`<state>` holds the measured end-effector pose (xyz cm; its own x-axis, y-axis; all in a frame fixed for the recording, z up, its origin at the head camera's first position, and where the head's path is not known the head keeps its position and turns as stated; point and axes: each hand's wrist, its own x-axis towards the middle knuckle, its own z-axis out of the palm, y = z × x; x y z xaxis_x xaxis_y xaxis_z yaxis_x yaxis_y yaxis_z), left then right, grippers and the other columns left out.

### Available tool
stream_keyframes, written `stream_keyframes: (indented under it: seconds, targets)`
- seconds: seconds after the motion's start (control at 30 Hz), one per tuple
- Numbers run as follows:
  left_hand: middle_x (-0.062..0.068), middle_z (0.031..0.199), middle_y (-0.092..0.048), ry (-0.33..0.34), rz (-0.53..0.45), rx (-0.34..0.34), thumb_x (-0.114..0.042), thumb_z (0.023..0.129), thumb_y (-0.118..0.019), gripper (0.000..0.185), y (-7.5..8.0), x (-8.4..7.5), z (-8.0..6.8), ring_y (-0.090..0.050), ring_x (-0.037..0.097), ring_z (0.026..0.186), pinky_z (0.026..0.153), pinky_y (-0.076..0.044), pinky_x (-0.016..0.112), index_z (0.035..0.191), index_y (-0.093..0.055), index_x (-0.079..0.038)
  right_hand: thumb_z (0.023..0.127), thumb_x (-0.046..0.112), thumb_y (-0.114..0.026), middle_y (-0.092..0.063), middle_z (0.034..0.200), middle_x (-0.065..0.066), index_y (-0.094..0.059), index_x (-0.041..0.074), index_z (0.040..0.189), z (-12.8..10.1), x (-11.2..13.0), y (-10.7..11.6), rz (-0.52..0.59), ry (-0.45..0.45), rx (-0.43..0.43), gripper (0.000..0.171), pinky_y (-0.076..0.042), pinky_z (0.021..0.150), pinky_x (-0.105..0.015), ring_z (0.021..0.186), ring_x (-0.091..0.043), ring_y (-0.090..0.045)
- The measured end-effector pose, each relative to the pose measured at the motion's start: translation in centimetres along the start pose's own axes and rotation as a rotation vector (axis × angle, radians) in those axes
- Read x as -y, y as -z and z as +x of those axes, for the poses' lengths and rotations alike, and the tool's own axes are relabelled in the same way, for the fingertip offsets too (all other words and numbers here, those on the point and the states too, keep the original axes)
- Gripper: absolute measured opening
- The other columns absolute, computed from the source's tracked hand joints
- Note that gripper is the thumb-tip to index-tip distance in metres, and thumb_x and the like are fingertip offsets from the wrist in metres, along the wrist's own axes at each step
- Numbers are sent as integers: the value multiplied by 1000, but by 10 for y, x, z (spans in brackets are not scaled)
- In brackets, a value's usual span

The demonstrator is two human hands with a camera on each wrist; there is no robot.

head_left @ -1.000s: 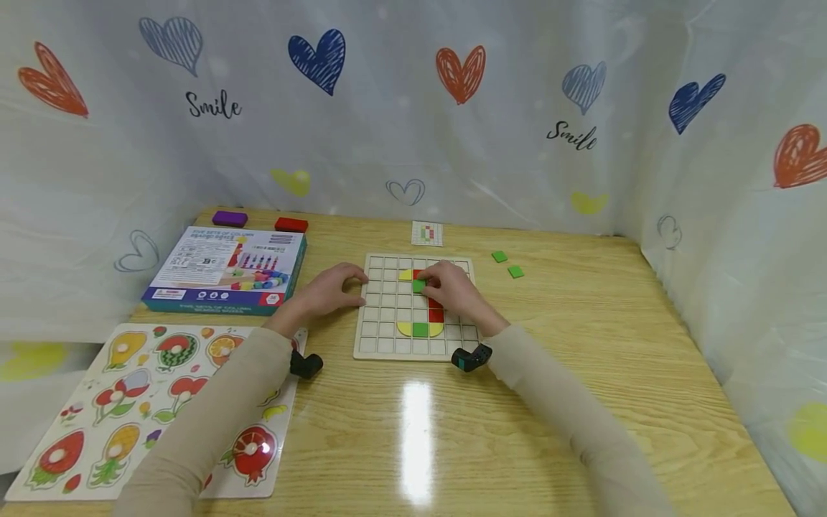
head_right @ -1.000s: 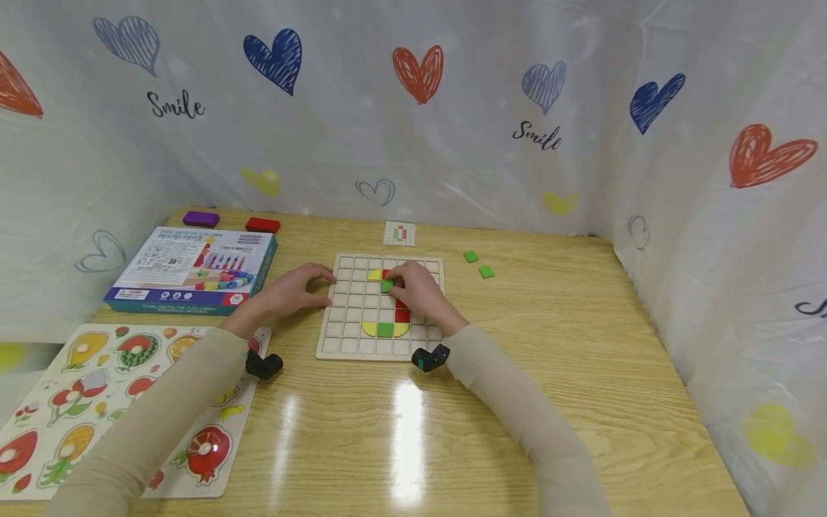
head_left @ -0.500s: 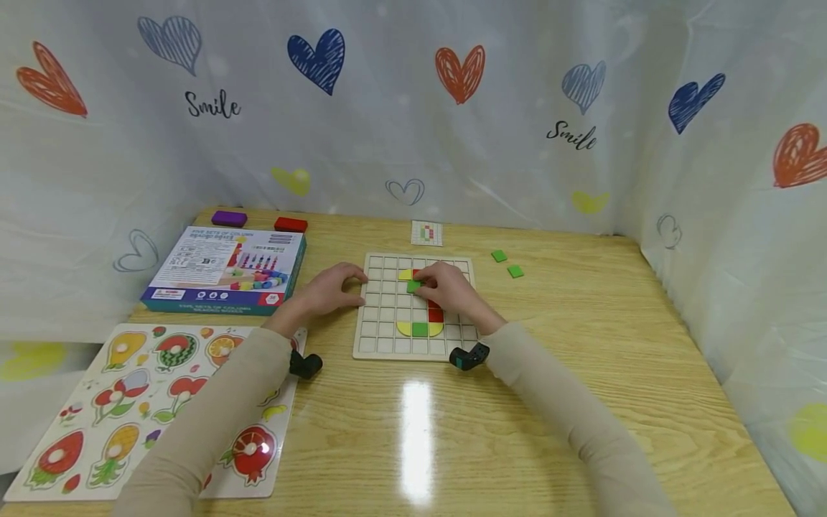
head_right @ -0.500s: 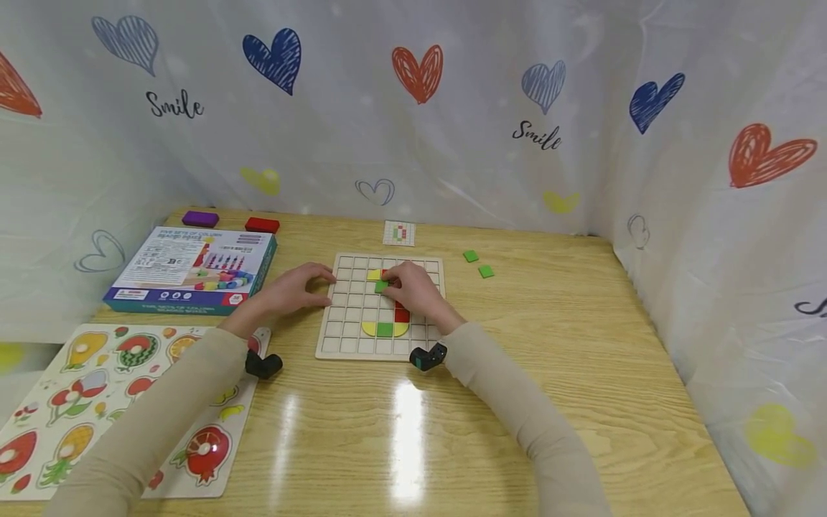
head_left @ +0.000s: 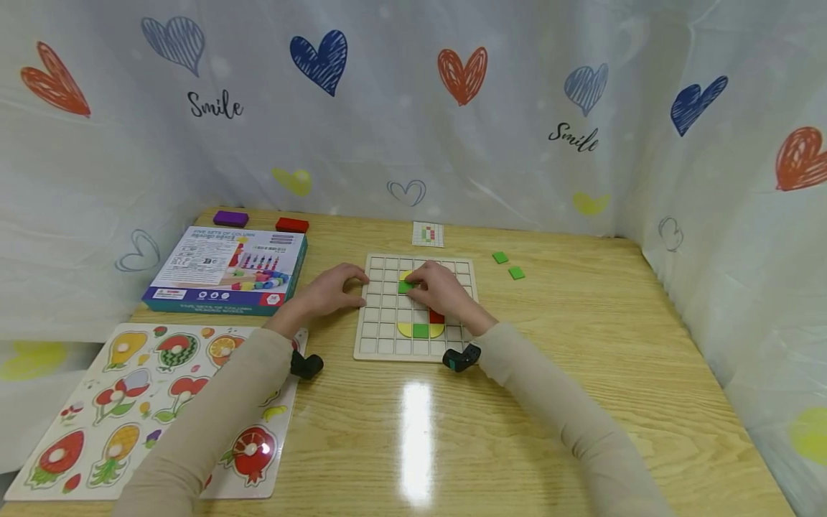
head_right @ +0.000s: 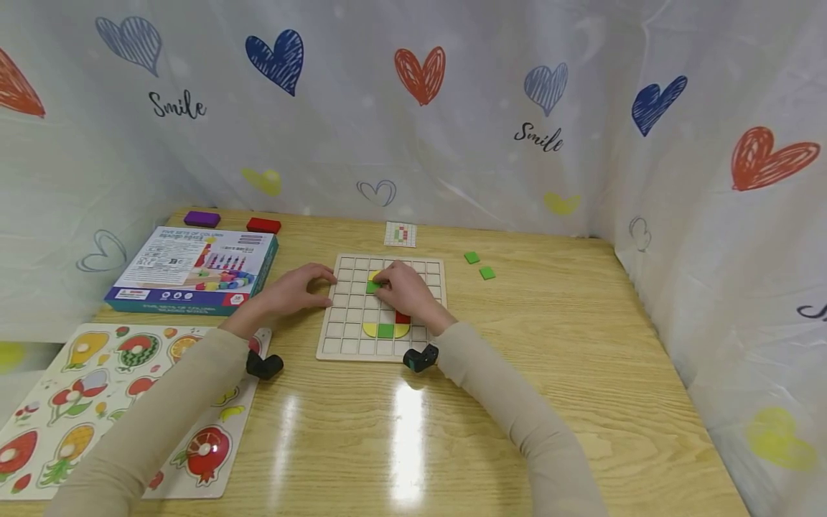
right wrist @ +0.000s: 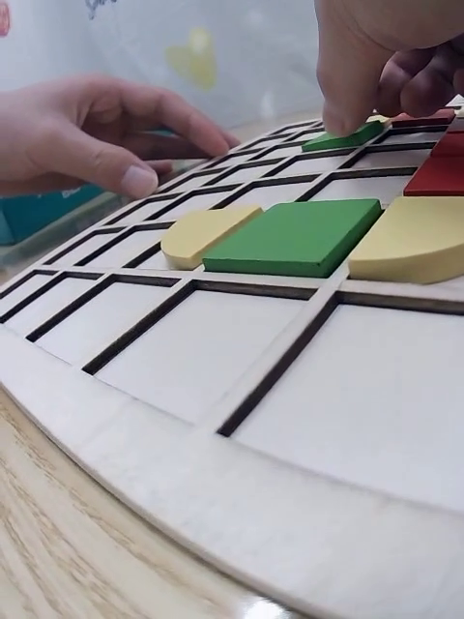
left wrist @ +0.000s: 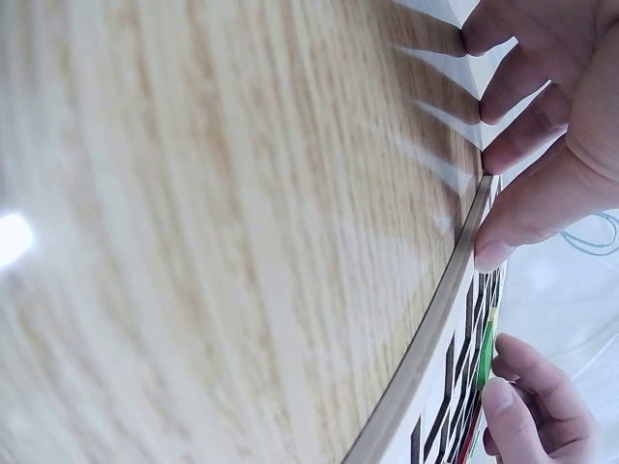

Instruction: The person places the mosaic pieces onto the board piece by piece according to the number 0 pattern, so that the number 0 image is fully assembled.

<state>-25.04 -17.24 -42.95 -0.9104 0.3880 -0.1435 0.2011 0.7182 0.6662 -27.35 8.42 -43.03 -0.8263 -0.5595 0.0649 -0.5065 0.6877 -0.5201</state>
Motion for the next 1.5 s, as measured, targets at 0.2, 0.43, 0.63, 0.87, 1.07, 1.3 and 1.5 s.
stream_keyframes:
  seconds: [0.2,0.43,0.63,0.87,1.07,1.3,1.5]
  targets:
    - [13,145,-45,11,0,-2,-21,91,-71,41,0,2,1,-33,31,140,117,-23,49,128,-58,-8,94,15,-67,-63,103,-9,-71,4,116,-1,0,0,-3,-7,1,25,-46,73,-31,84,-19,-53]
    - [12,146,-44,17,-9,-1,-21,91,-71,41,0,1,1,-32,31,140,117,-22,50,128,-59,-9,93,14,-67,-62,103,-9,-71,4,116,-1,0,-2,-2,-10,-2,25,-47,73,-32,85,-19,-55]
    - [12,146,-44,14,-13,-2,-21,91,-71,41,-1,0,2,-32,31,140,117,-22,50,128,-59,-9,93,16,-67,-64,105,-8,-71,5,115,-2,-3,-2,0,-11,-20,25,-48,74,-32,86,-18,-55]
    - [11,146,-44,22,-17,0,-21,91,-71,42,-1,-1,2,-32,31,141,117,-22,50,128,-59,-10,94,19,-66,-63,110,-8,-71,7,118,-19,-18,9,70,-84,-103,27,-51,79,-34,93,-20,-59]
    - [12,146,-44,26,-2,-2,-22,91,-71,41,-1,0,2,-31,31,141,117,-22,50,128,-58,-10,96,21,-63,-60,120,-11,-67,6,123,-48,-46,28,150,-211,-212,31,-51,85,-41,102,-25,-59]
    - [13,146,-44,10,-12,0,-20,91,-70,41,-1,0,1,-31,32,141,117,-22,49,128,-58,-7,97,18,-61,-55,127,-22,-60,-1,129,-84,-97,57,202,-364,-361,37,-50,91,-47,109,-34,-56]
    - [15,145,-44,-1,-15,-4,-19,91,-71,41,-1,0,0,-32,33,140,117,-22,51,128,-58,-6,99,20,-57,-50,137,-25,-49,-5,139,-107,-132,78,194,-482,-319,48,-46,96,-51,119,-39,-51]
